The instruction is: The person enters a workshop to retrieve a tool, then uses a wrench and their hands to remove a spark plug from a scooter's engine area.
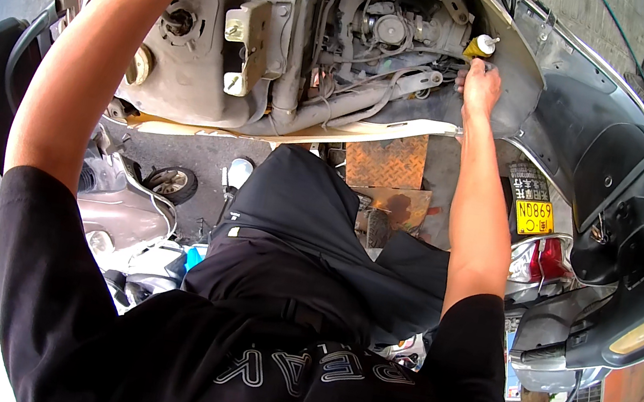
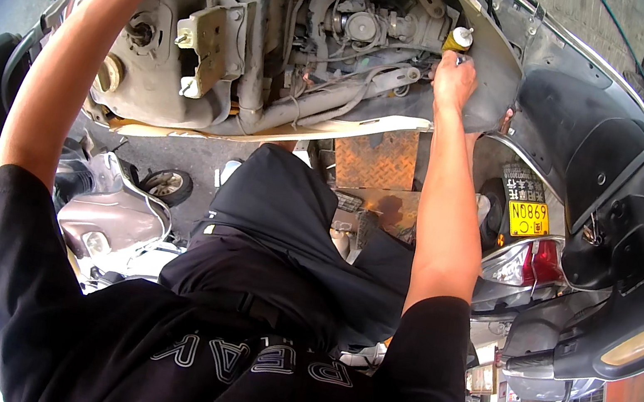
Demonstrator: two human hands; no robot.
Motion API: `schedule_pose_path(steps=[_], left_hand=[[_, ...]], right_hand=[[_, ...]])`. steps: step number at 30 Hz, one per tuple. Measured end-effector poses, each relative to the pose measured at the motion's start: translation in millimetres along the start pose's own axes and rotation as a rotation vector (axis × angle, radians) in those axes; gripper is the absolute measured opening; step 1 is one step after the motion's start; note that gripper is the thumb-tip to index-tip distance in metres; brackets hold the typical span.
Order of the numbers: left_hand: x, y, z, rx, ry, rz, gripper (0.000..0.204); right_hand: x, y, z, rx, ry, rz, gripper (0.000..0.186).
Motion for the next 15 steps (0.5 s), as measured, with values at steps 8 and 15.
schedule_pose_path(steps=[8, 15], left_hand=[[2.0, 6.9, 6.8, 0.119, 0.001, 0.141, 0.022], [0.3, 12.3, 0.8, 0.088, -0.052, 0.105, 0.025]], right_hand=[[-8.9, 35.5, 12.7, 0.042, 0.151, -0.026, 0.021], [8.6, 27.1, -9.7, 0.523, 0.135, 0.25, 0.027]])
Point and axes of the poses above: each hand's wrist, its own x-axis towards the middle knuckle, its own z-axis out of the palm, y = z × x, the point moved 3 cm from there along x, towards the middle knuckle, and after that the axes turned 3 degrees about x, right-handed, at the moved point
